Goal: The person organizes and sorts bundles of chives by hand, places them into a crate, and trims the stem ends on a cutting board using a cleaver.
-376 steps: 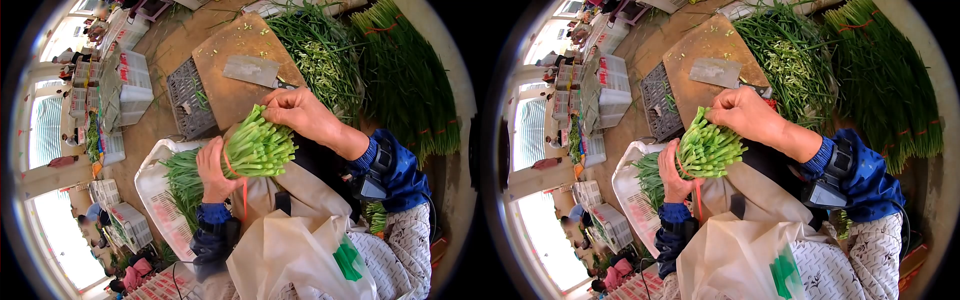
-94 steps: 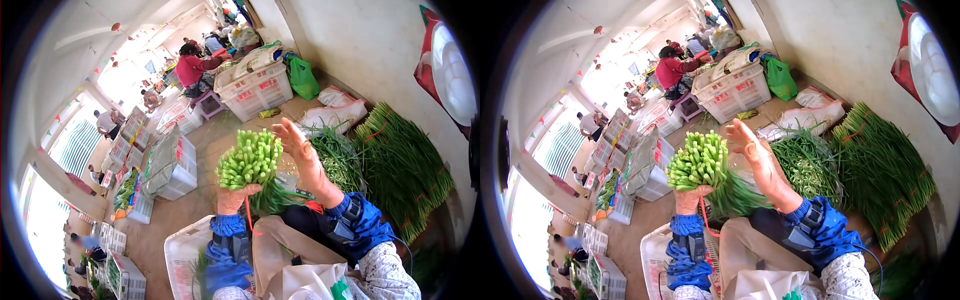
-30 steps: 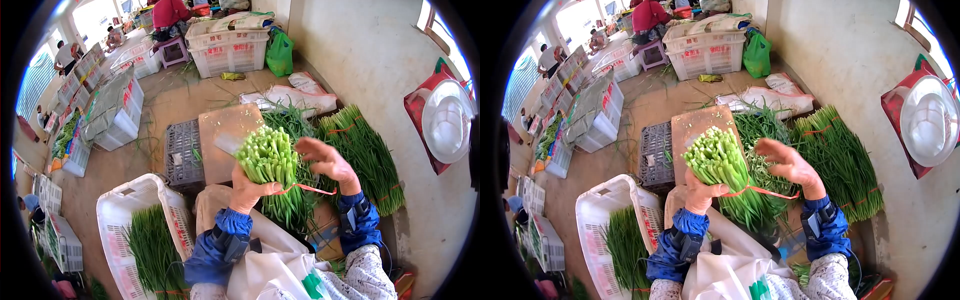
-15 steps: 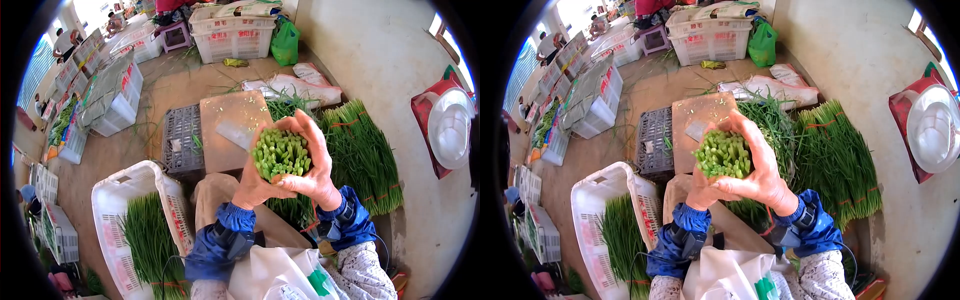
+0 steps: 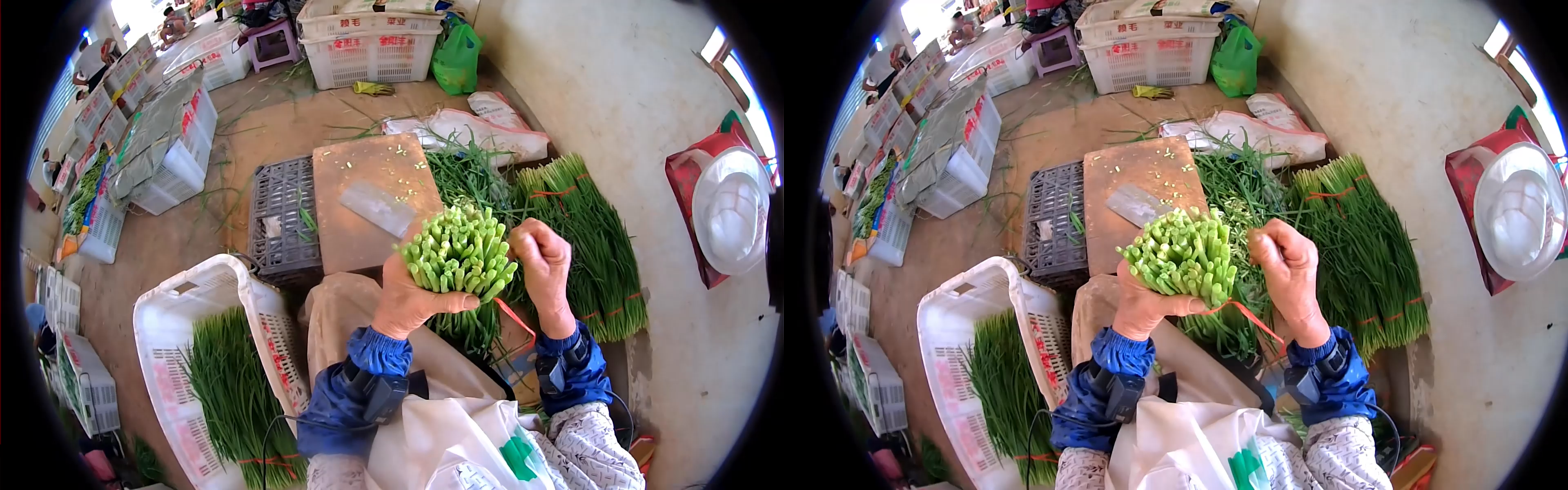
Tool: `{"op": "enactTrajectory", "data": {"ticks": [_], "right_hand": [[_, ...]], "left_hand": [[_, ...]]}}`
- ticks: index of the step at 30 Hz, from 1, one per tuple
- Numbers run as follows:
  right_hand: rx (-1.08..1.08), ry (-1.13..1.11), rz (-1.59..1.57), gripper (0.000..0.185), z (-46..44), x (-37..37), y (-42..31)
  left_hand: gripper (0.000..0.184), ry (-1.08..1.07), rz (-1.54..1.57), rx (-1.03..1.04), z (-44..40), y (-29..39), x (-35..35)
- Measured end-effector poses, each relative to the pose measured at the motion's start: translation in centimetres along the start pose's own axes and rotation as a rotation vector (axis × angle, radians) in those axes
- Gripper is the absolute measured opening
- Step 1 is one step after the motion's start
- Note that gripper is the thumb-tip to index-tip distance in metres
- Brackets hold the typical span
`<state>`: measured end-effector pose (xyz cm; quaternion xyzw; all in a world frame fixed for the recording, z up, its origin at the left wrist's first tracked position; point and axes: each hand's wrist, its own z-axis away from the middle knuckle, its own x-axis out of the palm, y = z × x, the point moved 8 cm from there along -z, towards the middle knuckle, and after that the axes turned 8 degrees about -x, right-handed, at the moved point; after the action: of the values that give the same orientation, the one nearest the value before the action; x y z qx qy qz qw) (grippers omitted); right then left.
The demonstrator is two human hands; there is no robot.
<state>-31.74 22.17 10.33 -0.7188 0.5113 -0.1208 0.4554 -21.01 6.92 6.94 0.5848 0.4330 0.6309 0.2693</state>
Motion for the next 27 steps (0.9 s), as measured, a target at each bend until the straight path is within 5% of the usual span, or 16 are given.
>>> {"op": "enactTrajectory", "data": {"ticks": [3,9,12,16,21,27], "right_hand": [[0.191,0.089,-0.009,0.042,0.6,-0.3,0.2],[0.075,0.060,-0.215,0.054,1.6,-1.9,-0.8],[-0.011,-0.062,-0.148,0.101,1.5,-0.7,-2.5],[-0.006,-0.213,-0.106,0.133,3.6,1.4,-2.6],[0.051,-0.305,0.129,0.140,5.9,3.6,-1.3],[0.334,-0.192,-0.144,0.124,8.5,6.3,1.6]], "left_hand": [[0.082,0.006,0.016,-0.006,0.0,0.2,0.3],[0.079,0.021,-0.044,0.045,0.0,0.4,0.5],[0.080,0.030,-0.069,0.067,0.0,0.5,0.6],[0.082,0.033,-0.107,0.064,0.2,0.6,0.4],[0.078,0.029,-0.184,0.047,0.4,0.5,0.7],[0.091,0.021,-0.132,0.155,1.1,0.3,2.3]]}}
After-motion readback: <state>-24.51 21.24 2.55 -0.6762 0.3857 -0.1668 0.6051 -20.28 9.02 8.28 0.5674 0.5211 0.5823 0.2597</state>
